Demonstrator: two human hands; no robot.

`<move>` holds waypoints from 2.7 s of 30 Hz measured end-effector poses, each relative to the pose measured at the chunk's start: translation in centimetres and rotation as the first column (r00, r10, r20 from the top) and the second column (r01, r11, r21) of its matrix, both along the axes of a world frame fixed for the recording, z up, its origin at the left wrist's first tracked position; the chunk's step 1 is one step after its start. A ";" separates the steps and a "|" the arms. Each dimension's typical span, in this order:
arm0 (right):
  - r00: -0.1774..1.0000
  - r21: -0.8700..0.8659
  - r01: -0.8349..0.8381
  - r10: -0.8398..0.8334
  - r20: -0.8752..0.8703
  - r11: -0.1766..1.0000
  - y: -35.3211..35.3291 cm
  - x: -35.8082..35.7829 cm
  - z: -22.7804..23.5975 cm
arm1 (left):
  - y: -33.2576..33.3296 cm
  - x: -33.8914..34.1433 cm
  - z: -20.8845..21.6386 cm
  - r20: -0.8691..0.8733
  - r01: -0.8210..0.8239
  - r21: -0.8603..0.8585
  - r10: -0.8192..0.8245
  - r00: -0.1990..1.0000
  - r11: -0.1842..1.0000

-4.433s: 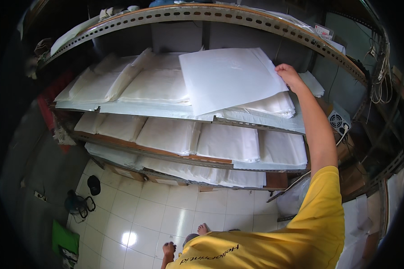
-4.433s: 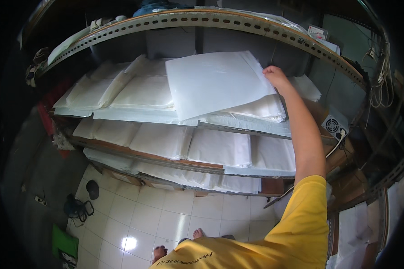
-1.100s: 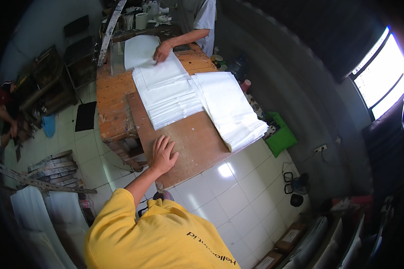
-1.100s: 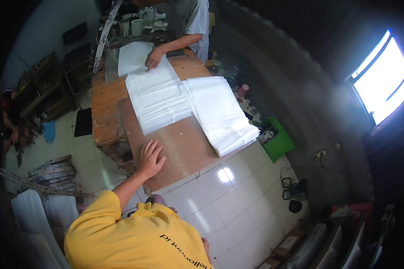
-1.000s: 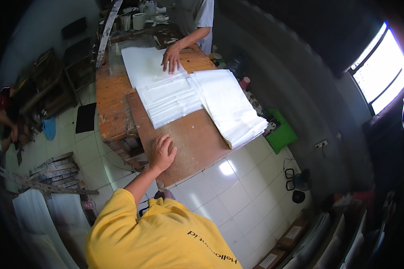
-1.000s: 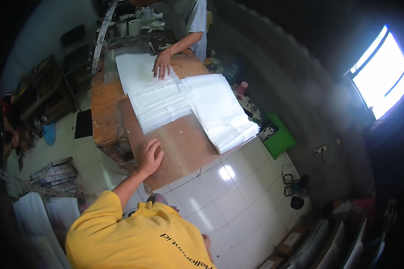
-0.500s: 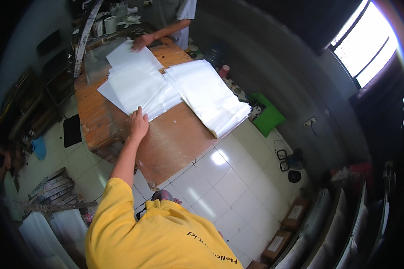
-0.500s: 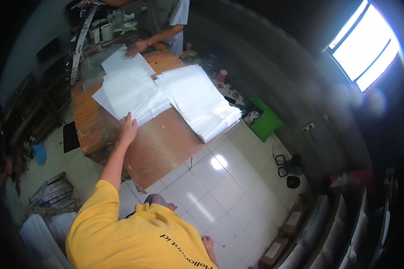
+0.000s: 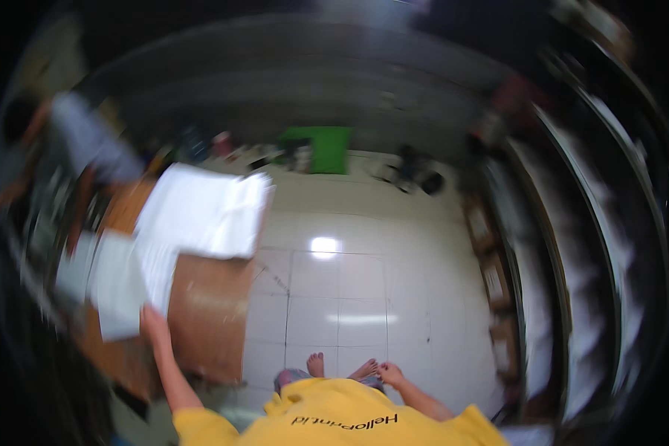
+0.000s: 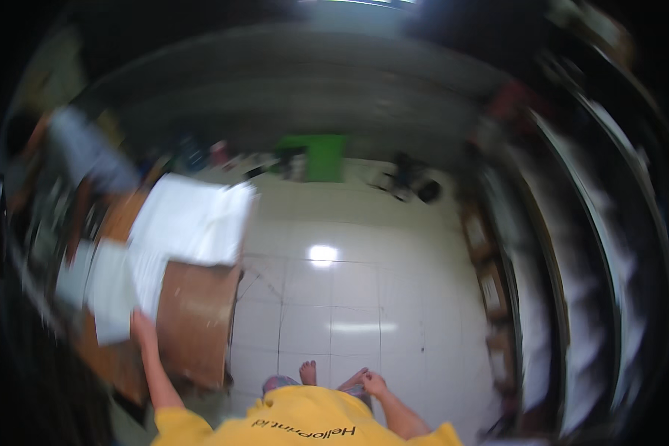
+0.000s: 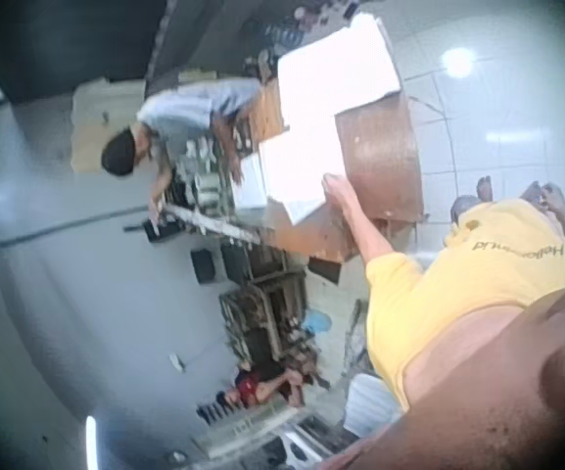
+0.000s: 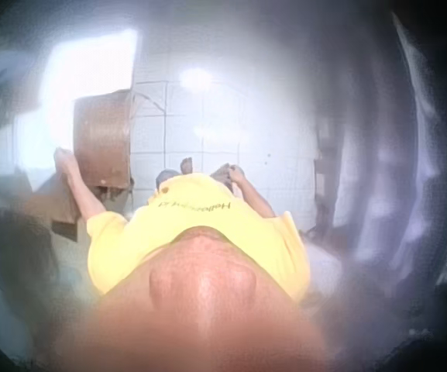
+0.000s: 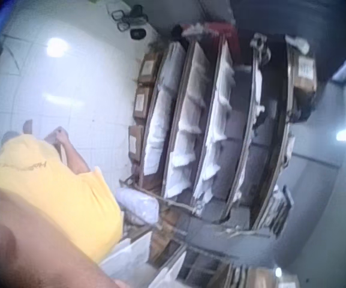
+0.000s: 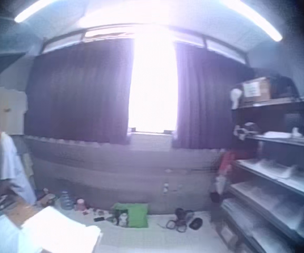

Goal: The person repeatedly picks up white sheets of paper from a wooden table and places them onto a nearby metal shelf. The person walks back and forth between the table and the shelf, handling the sheets one at a time or in small groups.

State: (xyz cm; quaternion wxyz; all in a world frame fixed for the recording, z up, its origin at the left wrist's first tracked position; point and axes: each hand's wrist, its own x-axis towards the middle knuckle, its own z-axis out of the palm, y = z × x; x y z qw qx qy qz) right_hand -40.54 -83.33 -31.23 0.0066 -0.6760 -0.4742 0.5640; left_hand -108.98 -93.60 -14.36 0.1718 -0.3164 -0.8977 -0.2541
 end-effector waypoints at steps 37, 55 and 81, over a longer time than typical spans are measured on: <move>0.693 0.708 0.554 -0.714 -0.100 0.439 -6.3 44.1 23.6 | 16.7 95.0 8.8 0.363 0.650 0.228 -0.556 -0.748 -0.725; 0.914 0.899 0.023 -0.374 0.159 0.438 5.4 86.9 53.5 | 31.4 114.1 -16.3 0.875 0.983 0.170 -0.469 -0.117 0.074; -0.005 0.772 0.261 -0.799 0.602 0.580 -24.3 150.0 54.0 | 17.2 131.7 -26.7 0.996 0.758 0.088 -0.050 -0.073 0.646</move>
